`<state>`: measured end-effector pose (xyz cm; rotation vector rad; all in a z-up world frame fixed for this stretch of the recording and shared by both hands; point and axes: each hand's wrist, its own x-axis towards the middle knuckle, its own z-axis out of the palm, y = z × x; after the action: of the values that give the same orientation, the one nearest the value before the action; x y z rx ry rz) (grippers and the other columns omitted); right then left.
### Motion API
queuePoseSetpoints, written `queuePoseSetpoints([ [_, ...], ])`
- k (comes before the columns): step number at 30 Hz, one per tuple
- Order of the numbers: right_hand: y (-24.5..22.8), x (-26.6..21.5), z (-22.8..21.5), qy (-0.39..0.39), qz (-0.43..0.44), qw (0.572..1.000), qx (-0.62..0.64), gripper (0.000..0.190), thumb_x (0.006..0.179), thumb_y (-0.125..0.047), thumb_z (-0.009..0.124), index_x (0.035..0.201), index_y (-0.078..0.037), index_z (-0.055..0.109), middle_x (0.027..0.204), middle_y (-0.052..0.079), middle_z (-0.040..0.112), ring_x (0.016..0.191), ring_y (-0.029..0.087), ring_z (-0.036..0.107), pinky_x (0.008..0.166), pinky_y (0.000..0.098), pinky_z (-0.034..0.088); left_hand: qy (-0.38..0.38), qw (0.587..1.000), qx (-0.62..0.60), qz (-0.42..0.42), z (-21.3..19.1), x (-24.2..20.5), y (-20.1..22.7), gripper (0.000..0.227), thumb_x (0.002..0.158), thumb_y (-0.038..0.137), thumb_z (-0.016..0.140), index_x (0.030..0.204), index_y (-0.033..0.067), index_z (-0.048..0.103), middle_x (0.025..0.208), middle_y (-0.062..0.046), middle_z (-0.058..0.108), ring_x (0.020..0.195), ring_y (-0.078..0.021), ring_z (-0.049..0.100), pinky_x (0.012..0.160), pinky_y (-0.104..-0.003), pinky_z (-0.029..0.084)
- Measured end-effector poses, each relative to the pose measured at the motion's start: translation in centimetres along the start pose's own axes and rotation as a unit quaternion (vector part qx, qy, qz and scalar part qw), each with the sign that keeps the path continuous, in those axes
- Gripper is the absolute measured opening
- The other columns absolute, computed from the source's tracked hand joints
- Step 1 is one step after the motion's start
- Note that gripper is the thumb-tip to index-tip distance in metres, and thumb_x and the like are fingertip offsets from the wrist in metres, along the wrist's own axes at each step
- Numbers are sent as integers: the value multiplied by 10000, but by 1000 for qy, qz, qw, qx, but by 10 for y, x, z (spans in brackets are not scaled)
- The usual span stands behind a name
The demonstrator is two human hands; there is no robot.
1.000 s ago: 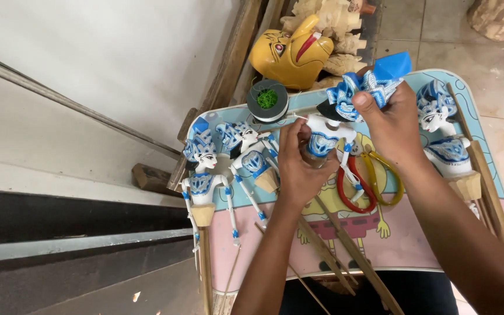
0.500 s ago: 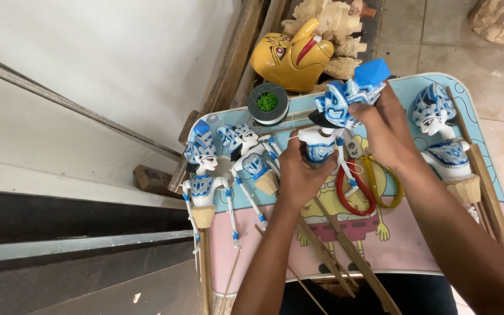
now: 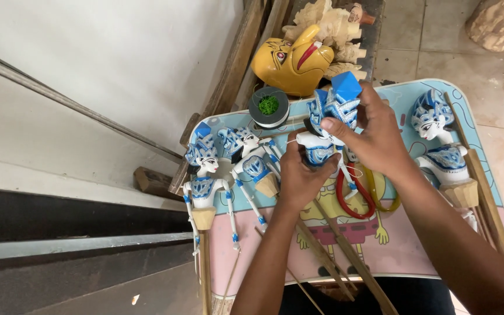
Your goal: Adjusting and tying decorative strings on small wooden puppets on a tray
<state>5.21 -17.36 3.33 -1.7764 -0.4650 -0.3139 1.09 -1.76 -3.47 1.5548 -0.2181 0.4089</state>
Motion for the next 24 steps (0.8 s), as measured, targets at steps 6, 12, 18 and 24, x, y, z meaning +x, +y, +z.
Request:
queuePoseSetpoints([
  [6, -24, 4, 12, -6, 15, 1000, -16, 644, 866, -331, 838, 1234, 65, 489, 1030, 324, 612, 992, 487, 641, 833, 585, 519, -36, 984, -173, -30, -12, 9, 14, 1010, 757, 128, 900, 1549, 3, 286, 1143, -198, 666, 1050, -250, 676, 939, -393, 563],
  [12, -40, 9, 30, -24, 26, 999, 11, 696, 833, -361, 854, 1233, 71, 483, 1066, 346, 627, 1046, 529, 644, 878, 611, 519, -36, 979, -192, -60, -16, 9, 21, 760, 945, 135, 726, 1581, 43, 319, 1099, -124, 586, 876, -187, 688, 800, -314, 622],
  [18, -67, 13, 33, -72, 87, 993, -17, 699, 930, -422, 712, 1339, 79, 447, 1192, 380, 591, 1150, 593, 580, 924, 662, 469, -41, 986, -150, -67, -20, 7, 14, 784, 935, 158, 732, 1592, 59, 315, 990, -145, 644, 715, -164, 683, 655, -272, 618],
  [24, -37, 12, 25, -144, 167, 971, -93, 944, 935, -645, 557, 1439, 116, 314, 1339, 423, 453, 1263, 632, 468, 984, 718, 397, -54, 986, -139, -76, -16, 9, 19, 615, 994, 210, 677, 1513, 42, 392, 829, -174, 667, 592, -192, 670, 534, -289, 562],
])
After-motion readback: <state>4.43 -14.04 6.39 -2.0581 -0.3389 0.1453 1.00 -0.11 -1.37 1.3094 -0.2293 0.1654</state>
